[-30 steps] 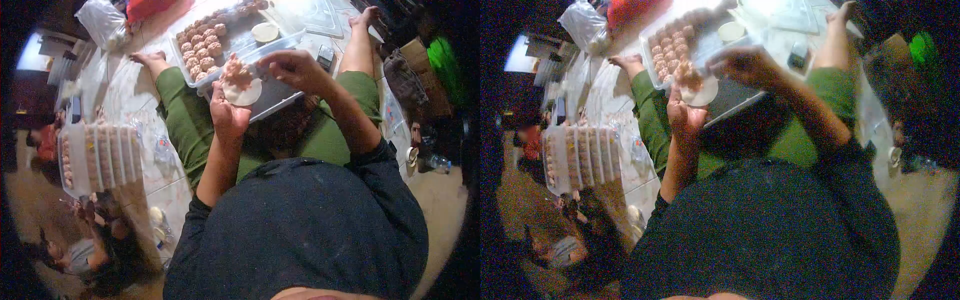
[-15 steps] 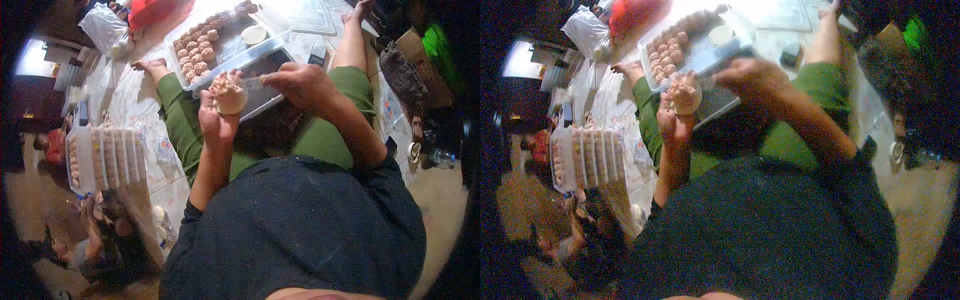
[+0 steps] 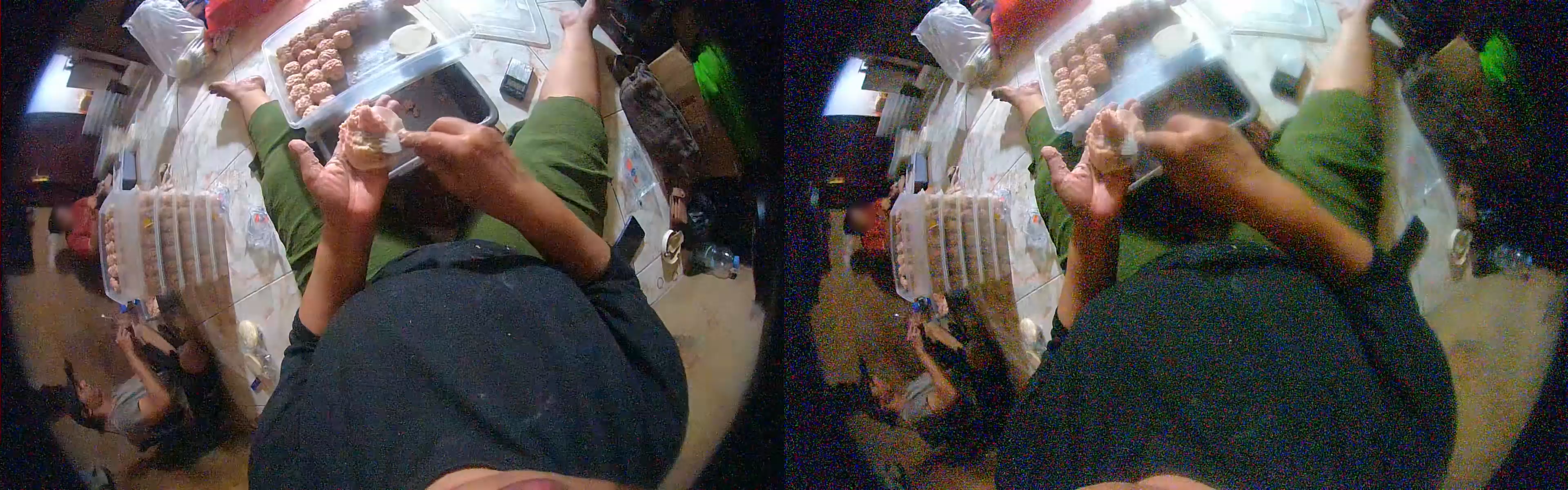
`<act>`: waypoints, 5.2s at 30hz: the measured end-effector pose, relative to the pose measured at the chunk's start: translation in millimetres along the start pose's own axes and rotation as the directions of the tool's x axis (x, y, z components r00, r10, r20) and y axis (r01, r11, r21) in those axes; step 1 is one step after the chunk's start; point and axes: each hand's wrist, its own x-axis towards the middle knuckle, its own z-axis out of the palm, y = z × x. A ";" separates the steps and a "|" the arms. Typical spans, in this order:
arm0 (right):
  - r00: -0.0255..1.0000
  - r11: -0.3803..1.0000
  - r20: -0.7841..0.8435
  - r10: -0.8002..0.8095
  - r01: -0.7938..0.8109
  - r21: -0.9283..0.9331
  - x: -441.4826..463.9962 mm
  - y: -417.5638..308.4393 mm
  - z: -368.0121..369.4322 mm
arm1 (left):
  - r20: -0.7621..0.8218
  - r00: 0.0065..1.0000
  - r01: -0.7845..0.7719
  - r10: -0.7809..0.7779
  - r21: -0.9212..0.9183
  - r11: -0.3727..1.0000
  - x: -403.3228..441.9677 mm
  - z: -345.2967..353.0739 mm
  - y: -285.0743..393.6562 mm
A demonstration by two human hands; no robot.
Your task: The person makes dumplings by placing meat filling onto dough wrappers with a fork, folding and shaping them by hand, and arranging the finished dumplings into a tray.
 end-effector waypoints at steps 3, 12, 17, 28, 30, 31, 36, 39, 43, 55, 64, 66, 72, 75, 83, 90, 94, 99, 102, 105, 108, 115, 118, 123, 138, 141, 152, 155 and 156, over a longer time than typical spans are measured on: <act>0.995 1.000 -0.096 -0.004 0.002 -0.022 6.9 -1.8 -22.8 | -0.080 0.985 -0.112 0.153 0.374 0.921 2.5 4.8 2.7; 0.996 0.996 -0.061 -0.057 0.061 0.062 6.2 28.1 -20.9 | -0.008 0.996 -0.069 0.091 0.582 0.810 -0.7 18.3 -15.2; 0.994 0.999 -0.102 -0.033 0.032 -0.003 0.8 29.6 -31.7 | 0.009 0.999 -0.048 0.047 0.284 0.958 -0.4 3.1 0.6; 0.991 0.995 -0.132 0.031 -0.018 0.099 -3.6 6.6 -18.6 | -0.046 0.999 -0.026 0.028 0.050 0.998 -2.0 0.5 5.6; 0.997 0.994 -0.080 -0.013 0.021 0.112 -5.1 6.3 1.2 | 0.068 0.997 0.051 -0.041 -0.158 0.986 -3.4 -2.8 0.6; 0.998 0.992 -0.053 -0.032 0.038 0.117 -7.8 6.9 11.4 | 0.034 0.999 0.037 -0.033 -0.145 0.989 -3.1 -3.1 -0.3; 0.999 0.999 0.024 -0.042 0.042 -0.012 -10.7 13.3 3.2 | -0.078 0.996 -0.040 0.039 -0.009 0.999 -5.1 -8.5 8.7; 0.985 0.996 -0.152 -0.084 0.088 0.019 -0.7 18.9 -9.7 | -0.142 0.982 -0.083 0.123 0.260 0.962 -4.5 -4.3 8.4; 0.986 0.986 -0.092 -0.143 0.150 0.079 3.5 36.2 4.6 | -0.079 0.997 0.031 -0.012 0.244 0.969 -9.4 4.2 -12.0; 0.999 0.991 -0.031 -0.023 0.027 0.131 -15.8 30.4 6.4 | -0.134 0.991 -0.004 0.024 0.142 0.990 -3.1 2.5 -3.3; 0.766 0.307 0.615 0.189 -0.641 0.704 -24.2 102.7 50.2 | -0.212 0.922 0.387 -0.325 0.549 0.741 -2.6 -22.5 -12.7; 0.727 0.230 0.669 0.154 -0.685 0.692 -26.0 92.8 50.4 | -0.257 0.899 0.437 -0.353 0.568 0.698 -4.7 -29.9 -15.0; 0.777 0.300 0.531 0.337 -0.624 0.722 -24.8 92.4 52.7 | -0.395 0.912 0.397 -0.115 0.772 0.496 -6.1 -34.3 -0.9; 0.733 0.122 0.522 0.436 -0.623 0.772 -2.3 60.7 22.9 | -0.124 0.985 0.172 -0.120 0.783 0.598 -6.0 -20.5 18.7; 0.811 -0.062 0.510 0.289 -0.515 0.855 24.2 7.5 19.9 | 0.162 0.972 0.076 -0.167 0.458 0.886 40.8 -40.0 12.8; 0.859 -0.182 0.405 0.312 -0.364 0.913 -17.2 31.8 60.7 | 0.490 0.844 -0.462 0.219 0.871 -0.169 16.6 -15.9 18.2; 0.898 0.253 0.115 0.425 -0.239 0.937 -13.1 -1.0 83.2 | 0.241 0.955 -0.254 0.172 0.965 0.059 12.9 -12.9 3.6; 0.975 0.832 0.136 0.175 -0.220 0.509 2.5 4.9 57.6 | 0.394 0.883 -0.442 0.256 0.880 0.172 9.0 -12.1 10.9; 0.943 0.690 0.141 0.302 -0.318 0.650 -5.3 4.1 56.6 | 0.510 0.791 -0.451 0.338 0.859 -0.242 9.2 -21.9 12.4; 0.997 0.813 -0.072 0.033 0.015 0.582 -5.9 8.5 86.0 | 0.421 0.808 -0.470 0.413 0.882 0.021 -2.4 5.0 -4.4; 0.982 0.743 0.088 0.166 -0.183 0.643 -0.7 -3.3 65.3 | 0.278 0.836 -0.392 0.474 0.906 0.160 -4.6 10.8 -3.4; 0.998 0.763 0.035 0.049 -0.059 0.644 2.4 -18.1 61.2 | 0.393 0.712 -0.432 0.582 0.899 -0.078 -4.9 6.8 -19.7; 0.989 0.736 0.081 0.127 -0.149 0.660 14.6 -20.1 51.3 | 0.322 0.689 -0.474 0.650 0.878 0.068 -1.8 13.6 -15.4; 0.995 0.805 -0.060 0.074 -0.024 0.593 8.3 -13.4 52.3 | 0.651 0.614 -0.354 0.446 0.732 -0.582 3.1 -3.5 -11.7; 0.949 0.850 -0.040 0.313 -0.261 0.457 13.8 -16.6 26.6 | 0.638 0.688 -0.656 0.347 0.751 -0.080 1.7 26.1 6.7; 0.954 0.773 -0.123 0.272 -0.141 0.618 10.2 -18.9 39.2 | 0.643 0.666 -0.696 0.379 0.718 0.005 8.5 17.5 3.8; 0.993 0.877 0.070 0.098 -0.119 0.465 7.3 -19.5 59.9 | 0.503 0.713 -0.527 0.489 0.844 -0.099 6.2 12.4 -2.1; 0.981 0.879 0.126 0.148 -0.189 0.437 15.4 -13.4 52.1 | 0.478 0.701 -0.473 0.530 0.867 -0.157 7.4 13.0 7.2; 0.968 0.798 0.136 0.210 -0.250 0.548 10.1 -8.3 55.5 | 0.501 0.652 -0.517 0.569 0.843 -0.151 7.5 11.1 7.9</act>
